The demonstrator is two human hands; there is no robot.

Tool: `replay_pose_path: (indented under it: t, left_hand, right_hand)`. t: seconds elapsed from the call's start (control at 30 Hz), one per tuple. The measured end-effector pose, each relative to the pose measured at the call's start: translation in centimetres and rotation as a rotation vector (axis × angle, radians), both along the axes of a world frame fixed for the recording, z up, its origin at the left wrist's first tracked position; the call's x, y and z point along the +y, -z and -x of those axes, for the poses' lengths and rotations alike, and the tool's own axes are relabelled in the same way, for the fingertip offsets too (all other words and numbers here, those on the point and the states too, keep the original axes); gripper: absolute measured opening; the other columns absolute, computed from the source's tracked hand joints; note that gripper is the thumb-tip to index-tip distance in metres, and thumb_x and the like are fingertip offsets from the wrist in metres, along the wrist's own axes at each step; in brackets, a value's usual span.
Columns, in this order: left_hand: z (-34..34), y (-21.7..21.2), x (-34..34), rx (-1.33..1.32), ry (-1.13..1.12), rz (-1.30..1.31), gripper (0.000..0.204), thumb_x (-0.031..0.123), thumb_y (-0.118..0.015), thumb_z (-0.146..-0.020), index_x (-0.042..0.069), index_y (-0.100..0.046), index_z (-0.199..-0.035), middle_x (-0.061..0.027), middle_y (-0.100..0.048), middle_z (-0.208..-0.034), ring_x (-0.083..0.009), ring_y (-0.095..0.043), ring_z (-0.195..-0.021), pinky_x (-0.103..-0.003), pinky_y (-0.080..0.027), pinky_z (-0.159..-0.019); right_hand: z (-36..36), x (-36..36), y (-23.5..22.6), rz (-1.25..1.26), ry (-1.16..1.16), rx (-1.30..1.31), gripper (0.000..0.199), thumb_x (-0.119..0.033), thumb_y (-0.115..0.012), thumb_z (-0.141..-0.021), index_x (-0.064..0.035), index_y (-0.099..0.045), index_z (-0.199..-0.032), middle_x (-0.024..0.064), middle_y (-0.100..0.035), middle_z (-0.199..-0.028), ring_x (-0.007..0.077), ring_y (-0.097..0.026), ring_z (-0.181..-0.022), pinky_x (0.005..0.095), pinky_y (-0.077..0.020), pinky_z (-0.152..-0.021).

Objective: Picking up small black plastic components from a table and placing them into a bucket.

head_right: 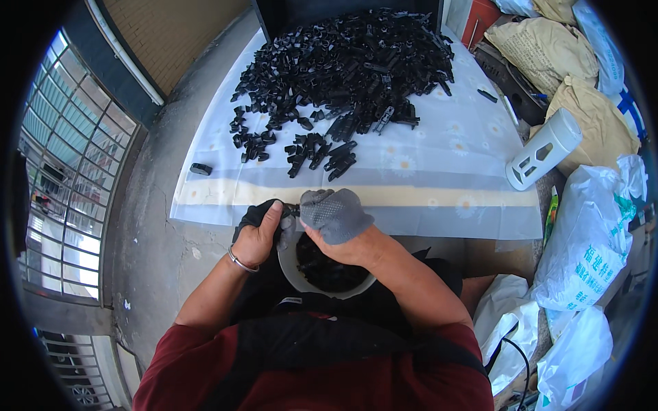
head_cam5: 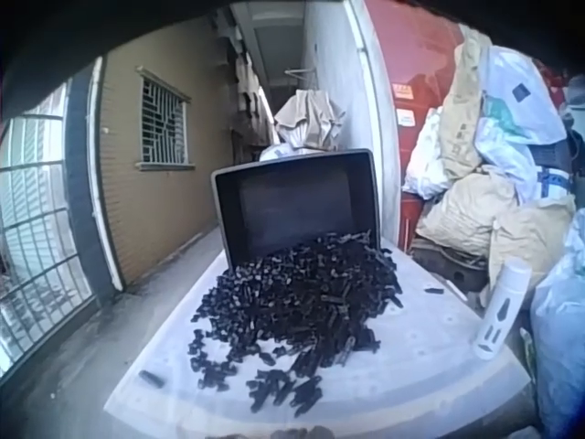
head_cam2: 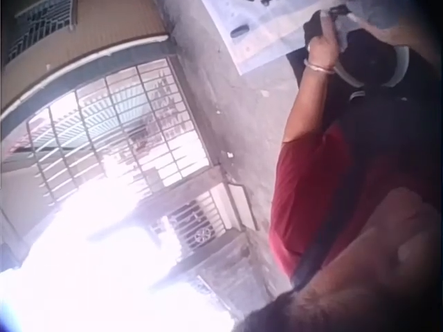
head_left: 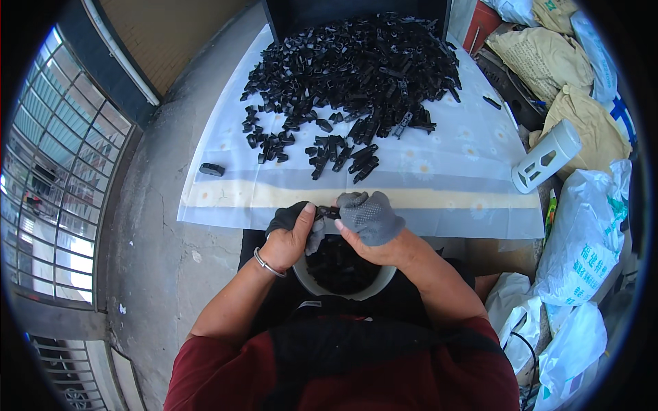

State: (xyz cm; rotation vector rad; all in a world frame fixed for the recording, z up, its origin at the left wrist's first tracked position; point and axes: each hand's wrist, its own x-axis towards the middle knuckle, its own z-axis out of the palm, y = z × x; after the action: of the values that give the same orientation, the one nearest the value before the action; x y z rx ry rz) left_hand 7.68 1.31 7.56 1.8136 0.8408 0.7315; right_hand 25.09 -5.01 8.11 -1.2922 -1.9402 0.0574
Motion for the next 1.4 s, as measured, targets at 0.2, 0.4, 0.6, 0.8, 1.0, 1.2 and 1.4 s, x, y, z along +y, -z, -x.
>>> replay_pose_path:
  t: [0.2, 0.4, 0.6, 0.8, 1.0, 1.2, 1.4]
  left_hand:
    - [0.7, -0.9, 1.5, 0.04, 0.183, 0.028, 0.039, 0.031, -0.04, -0.093, 0.0, -0.053, -0.074, -0.0068, -0.046, -0.055, -0.0157, -0.039, -0.052, -0.03, -0.037, -0.051]
    - [0.1, -0.4, 0.7, -0.044, 0.032, 0.036, 0.039, 0.029, -0.04, -0.093, -0.001, -0.051, -0.071, -0.0072, -0.044, -0.054, -0.0157, -0.037, -0.053, -0.031, -0.037, -0.051]
    - [-0.2, -0.8, 0.1, 0.055, -0.102, -0.187, 0.037, 0.024, -0.038, -0.093, -0.001, -0.051, -0.069, -0.0153, -0.048, -0.056, -0.0287, -0.045, -0.05, -0.036, -0.038, -0.052]
    - [-0.2, -0.8, 0.1, 0.089, -0.051, -0.229, 0.036, 0.021, -0.038, -0.092, -0.001, -0.05, -0.067, -0.0183, -0.051, -0.058, -0.0364, -0.048, -0.054, -0.04, -0.038, -0.052]
    - [0.7, -2.1, 0.9, 0.325, 0.129, -0.365, 0.033, 0.024, -0.04, -0.09, 0.002, -0.056, -0.072, -0.0204, -0.056, -0.066, -0.0382, -0.055, -0.065, -0.044, -0.042, -0.059]
    - [2.4, -0.5, 9.9, 0.685, -0.321, -0.744, 0.029, 0.028, -0.051, -0.084, 0.003, -0.06, -0.097, -0.0164, -0.06, -0.091, -0.0307, -0.058, -0.081, -0.038, -0.046, -0.071]
    - [0.7, 2.3, 12.3, 0.771, -0.261, -0.81, 0.028, 0.014, -0.053, -0.075, 0.008, -0.059, -0.102, -0.0126, -0.059, -0.088, -0.0287, -0.059, -0.08, -0.037, -0.049, -0.07]
  right_hand:
    - [-0.6, -0.6, -1.4, 0.266, 0.009, -0.125, 0.023, -0.022, -0.06, -0.08, -0.0073, -0.06, -0.098, 0.0095, -0.061, -0.086, 0.0267, -0.056, -0.079, 0.0355, -0.0425, -0.069]
    - [0.0, -0.8, -0.7, 0.102, -0.008, -0.068, 0.02, -0.023, -0.062, -0.078, -0.0103, -0.063, -0.094, 0.0067, -0.061, -0.078, 0.0255, -0.056, -0.07, 0.0357, -0.0424, -0.062]
    - [0.8, -1.3, -1.2, 0.042, 0.025, -0.356, 0.012, -0.016, -0.056, -0.068, -0.014, -0.061, -0.08, 0.0026, -0.057, -0.082, 0.0221, -0.055, -0.074, 0.0385, -0.0433, -0.061]
    - [1.4, -0.6, -0.4, -0.17, 0.052, -0.284, 0.012, -0.016, -0.056, -0.069, -0.014, -0.06, -0.08, 0.0034, -0.057, -0.081, 0.0211, -0.056, -0.074, 0.0378, -0.0428, -0.061]
    - [1.9, 0.2, 0.9, 0.066, -0.068, -0.094, 0.015, -0.019, -0.055, -0.076, -0.0099, -0.061, -0.086, 0.0091, -0.06, -0.084, 0.026, -0.057, -0.078, 0.0395, -0.0444, -0.067]
    - [0.9, 4.0, 0.1, 0.088, 0.117, -0.23, 0.023, -0.026, -0.054, -0.08, -0.0075, -0.061, -0.093, 0.0098, -0.062, -0.081, 0.0276, -0.058, -0.079, 0.0403, -0.0454, -0.068]
    - [1.3, 6.4, -0.5, 0.244, 0.175, -0.415, 0.022, -0.02, -0.055, -0.077, -0.0075, -0.062, -0.094, 0.01, -0.062, -0.083, 0.0284, -0.057, -0.082, 0.04, -0.0457, -0.072]
